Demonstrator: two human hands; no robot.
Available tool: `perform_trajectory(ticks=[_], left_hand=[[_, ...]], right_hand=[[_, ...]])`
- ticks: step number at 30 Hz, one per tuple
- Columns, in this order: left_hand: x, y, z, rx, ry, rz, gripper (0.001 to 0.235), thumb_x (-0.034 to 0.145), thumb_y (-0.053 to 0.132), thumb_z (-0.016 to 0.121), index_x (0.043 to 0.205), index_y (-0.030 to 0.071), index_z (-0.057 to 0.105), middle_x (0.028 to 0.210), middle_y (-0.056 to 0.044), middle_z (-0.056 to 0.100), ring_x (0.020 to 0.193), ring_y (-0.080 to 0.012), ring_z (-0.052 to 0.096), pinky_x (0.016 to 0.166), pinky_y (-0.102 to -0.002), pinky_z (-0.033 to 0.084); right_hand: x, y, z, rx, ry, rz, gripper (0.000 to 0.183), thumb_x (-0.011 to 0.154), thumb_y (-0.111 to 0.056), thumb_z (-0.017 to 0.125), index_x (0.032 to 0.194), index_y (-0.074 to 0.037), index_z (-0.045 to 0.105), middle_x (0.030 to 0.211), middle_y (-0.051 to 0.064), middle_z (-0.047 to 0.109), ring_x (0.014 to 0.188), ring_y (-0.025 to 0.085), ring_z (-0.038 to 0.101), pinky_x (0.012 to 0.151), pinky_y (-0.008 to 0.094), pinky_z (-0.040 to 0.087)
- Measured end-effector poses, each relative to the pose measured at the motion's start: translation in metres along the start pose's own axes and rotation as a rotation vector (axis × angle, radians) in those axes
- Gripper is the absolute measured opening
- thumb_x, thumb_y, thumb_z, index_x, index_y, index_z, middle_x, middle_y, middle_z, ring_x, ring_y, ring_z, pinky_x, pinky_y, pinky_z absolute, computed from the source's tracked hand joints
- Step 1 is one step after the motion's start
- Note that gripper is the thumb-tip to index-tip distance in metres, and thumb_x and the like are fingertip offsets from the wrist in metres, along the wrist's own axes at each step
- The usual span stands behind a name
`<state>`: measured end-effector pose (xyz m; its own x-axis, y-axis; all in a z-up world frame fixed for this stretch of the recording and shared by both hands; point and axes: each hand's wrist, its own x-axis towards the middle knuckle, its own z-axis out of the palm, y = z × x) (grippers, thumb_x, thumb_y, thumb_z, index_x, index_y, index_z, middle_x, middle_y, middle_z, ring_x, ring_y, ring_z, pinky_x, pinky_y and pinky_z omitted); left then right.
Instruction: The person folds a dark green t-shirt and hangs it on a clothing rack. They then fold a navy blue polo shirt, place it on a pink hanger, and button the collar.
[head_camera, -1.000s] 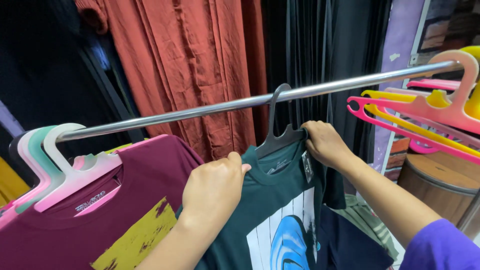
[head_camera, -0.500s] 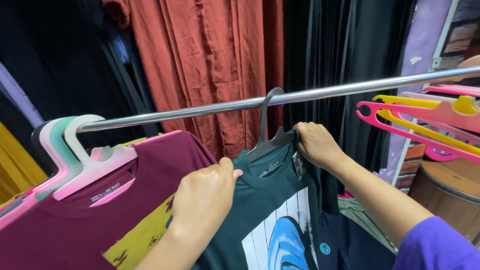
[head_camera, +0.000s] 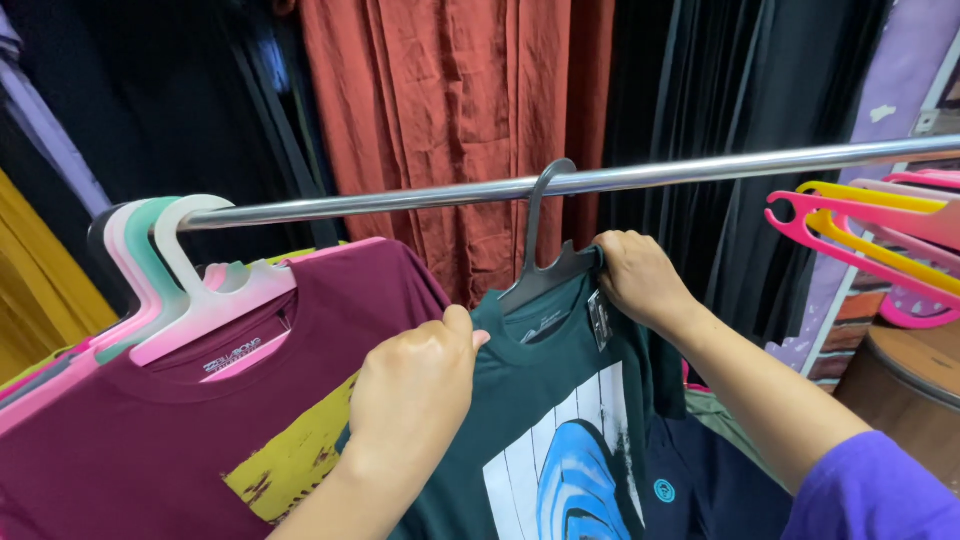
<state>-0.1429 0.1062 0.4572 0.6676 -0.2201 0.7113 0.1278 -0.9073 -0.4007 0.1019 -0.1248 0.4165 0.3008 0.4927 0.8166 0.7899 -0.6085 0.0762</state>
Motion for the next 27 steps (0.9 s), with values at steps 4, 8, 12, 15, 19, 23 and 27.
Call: perform_trajectory(ticks=[4,8,12,15,19,23,27], left_hand=[[-0.004,0.007,0.006,0.087,0.006,-0.029,0.039,0.106,0.043,0.062,0.081,0.015,0.052,0.052,0.002,0.056,0.034,-0.0115,0.053,0.039,-0.028,0.047],[-0.010,0.012,0.007,0.167,0.036,-0.065,0.040,0.104,0.044,0.065,0.080,0.015,0.051,0.055,0.003,0.054,0.037,-0.0073,0.050,0.039,-0.025,0.046],[-0.015,0.006,0.011,0.204,0.065,-0.099,0.039,0.101,0.044,0.068,0.080,0.016,0.051,0.056,0.003,0.052,0.036,-0.0080,0.050,0.040,-0.025,0.047],[-0.019,-0.003,0.011,0.155,0.027,-0.104,0.040,0.102,0.043,0.068,0.080,0.014,0.051,0.056,0.003,0.051,0.036,-0.0073,0.048,0.038,-0.025,0.045],[-0.028,-0.014,0.007,0.136,0.014,-0.117,0.037,0.103,0.040,0.066,0.081,0.015,0.052,0.057,0.001,0.056,0.038,-0.0094,0.053,0.039,-0.025,0.046],[-0.034,-0.026,0.008,0.145,0.008,-0.131,0.036,0.102,0.039,0.067,0.082,0.015,0.050,0.056,0.003,0.054,0.038,-0.0098,0.052,0.041,-0.027,0.047],[-0.042,-0.035,0.009,0.214,-0.008,-0.174,0.039,0.102,0.042,0.069,0.080,0.016,0.050,0.056,0.004,0.053,0.037,-0.0082,0.050,0.040,-0.026,0.047]], right_hand=[[0.005,-0.001,0.004,0.011,0.025,-0.034,0.024,0.082,-0.006,0.062,0.106,-0.002,0.061,0.095,0.015,0.067,0.083,0.039,0.063,0.078,0.047,0.049],[0.015,-0.006,0.003,-0.004,-0.006,-0.034,0.021,0.082,-0.005,0.062,0.103,-0.001,0.061,0.089,0.016,0.068,0.080,0.038,0.064,0.077,0.046,0.051],[0.025,-0.009,0.012,-0.024,-0.007,-0.098,0.022,0.081,-0.006,0.063,0.102,-0.002,0.059,0.084,0.017,0.066,0.075,0.039,0.062,0.072,0.047,0.050],[0.033,-0.019,0.018,-0.020,0.005,-0.111,0.012,0.085,-0.008,0.061,0.094,-0.002,0.056,0.080,0.017,0.064,0.071,0.038,0.062,0.068,0.047,0.049],[0.042,-0.035,0.025,-0.001,0.014,-0.128,0.009,0.087,-0.006,0.061,0.092,-0.002,0.056,0.078,0.017,0.065,0.069,0.038,0.064,0.067,0.046,0.051],[0.052,-0.048,0.042,0.034,0.034,-0.123,0.012,0.084,-0.004,0.062,0.094,0.000,0.056,0.082,0.019,0.065,0.075,0.040,0.063,0.072,0.048,0.050],[0.061,-0.059,0.065,0.079,0.102,-0.149,0.012,0.085,-0.006,0.061,0.092,0.001,0.053,0.080,0.021,0.063,0.070,0.044,0.060,0.067,0.052,0.048]])
